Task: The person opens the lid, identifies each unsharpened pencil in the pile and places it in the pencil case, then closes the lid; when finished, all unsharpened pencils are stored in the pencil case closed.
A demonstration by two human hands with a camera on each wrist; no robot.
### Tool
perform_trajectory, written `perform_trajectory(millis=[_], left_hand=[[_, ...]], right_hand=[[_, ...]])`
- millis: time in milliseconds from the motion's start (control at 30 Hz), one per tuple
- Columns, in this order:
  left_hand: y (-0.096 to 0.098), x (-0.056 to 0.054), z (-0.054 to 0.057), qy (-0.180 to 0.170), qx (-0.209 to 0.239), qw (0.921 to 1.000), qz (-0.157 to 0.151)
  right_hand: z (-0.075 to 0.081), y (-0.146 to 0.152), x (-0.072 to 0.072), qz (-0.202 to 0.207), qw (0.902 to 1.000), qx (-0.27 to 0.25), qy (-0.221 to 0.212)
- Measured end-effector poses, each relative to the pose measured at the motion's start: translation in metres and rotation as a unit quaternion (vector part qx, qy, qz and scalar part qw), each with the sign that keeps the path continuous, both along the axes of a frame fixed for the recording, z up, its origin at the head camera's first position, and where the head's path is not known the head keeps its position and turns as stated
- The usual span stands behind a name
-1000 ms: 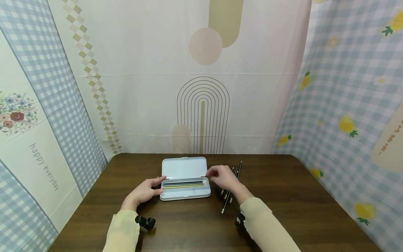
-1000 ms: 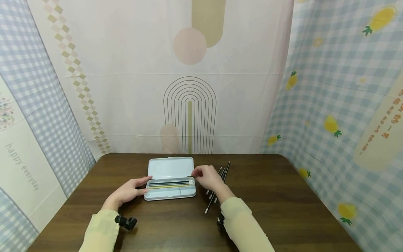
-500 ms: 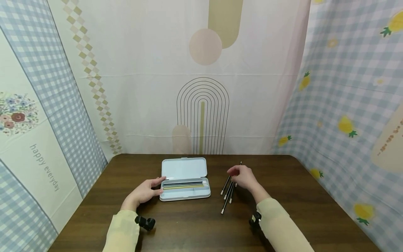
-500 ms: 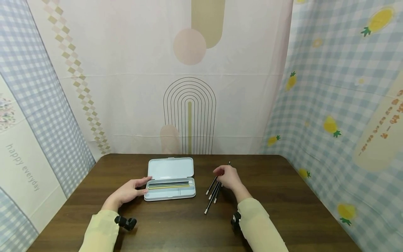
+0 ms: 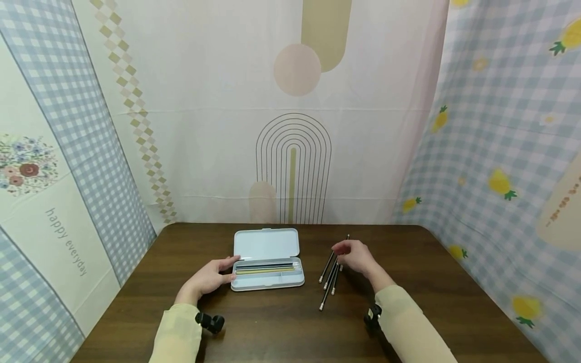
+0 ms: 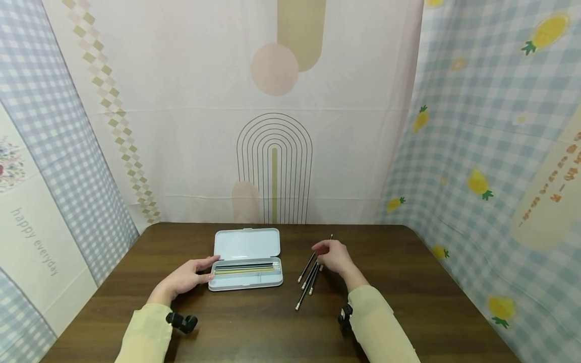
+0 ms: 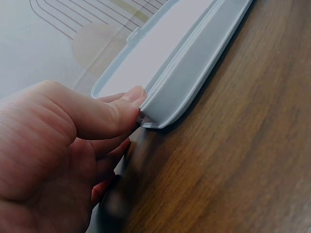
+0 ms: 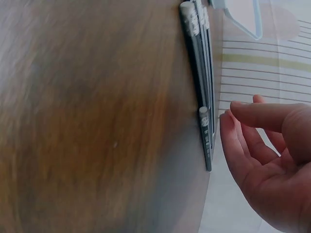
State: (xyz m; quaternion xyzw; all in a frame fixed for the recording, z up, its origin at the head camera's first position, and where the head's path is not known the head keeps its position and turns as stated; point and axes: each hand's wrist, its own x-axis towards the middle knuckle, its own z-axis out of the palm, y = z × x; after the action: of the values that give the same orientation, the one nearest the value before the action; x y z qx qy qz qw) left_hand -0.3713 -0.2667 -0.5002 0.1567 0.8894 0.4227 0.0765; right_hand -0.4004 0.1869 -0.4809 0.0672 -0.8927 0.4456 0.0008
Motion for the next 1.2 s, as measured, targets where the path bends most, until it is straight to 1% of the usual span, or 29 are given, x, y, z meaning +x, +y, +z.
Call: perform_trajectory(millis=[133,267,567,700,833,967,1100,1200], left_hand=[[0.001,0.000,0.000,0.006,-0.004,1.0000,-0.004],[0.001,0.001,0.001,0.011,-0.006,0.9999,-0.009],[0.000,-0.002,0.000,0.008,-0.002,0.9999,-0.006],[-0.002,-0.001,-0.001,0.005,-0.005,1.0000,-0.007],[-0.002,-0.001,0.000,0.013,-0.010,0.9998,-0.009],[-0.002,-0.001,-0.002,0.016,-0.007,0.9998,-0.007],[-0.001,0.001,-0.004,0.011,0.001,0.9999,-0.006],[0.000,-0.001,-0.004,0.012,0.008,0.9999,-0.005]], right_hand=[[0.003,-0.005,0.002,0.011,0.9988,-0.035,-0.031],[0.005,-0.010,0.002,0.016,0.9984,-0.038,-0.039],[0.003,-0.020,0.004,0.033,0.9991,-0.018,-0.020],[-0.001,-0.024,0.006,0.037,0.9992,0.007,-0.011],[-0.003,-0.027,0.007,0.036,0.9989,0.029,0.000],[-0.004,-0.029,0.008,0.034,0.9986,0.038,0.012],[-0.006,-0.030,0.009,0.037,0.9982,0.043,0.019],[-0.005,-0.032,0.008,0.034,0.9983,0.042,0.024]])
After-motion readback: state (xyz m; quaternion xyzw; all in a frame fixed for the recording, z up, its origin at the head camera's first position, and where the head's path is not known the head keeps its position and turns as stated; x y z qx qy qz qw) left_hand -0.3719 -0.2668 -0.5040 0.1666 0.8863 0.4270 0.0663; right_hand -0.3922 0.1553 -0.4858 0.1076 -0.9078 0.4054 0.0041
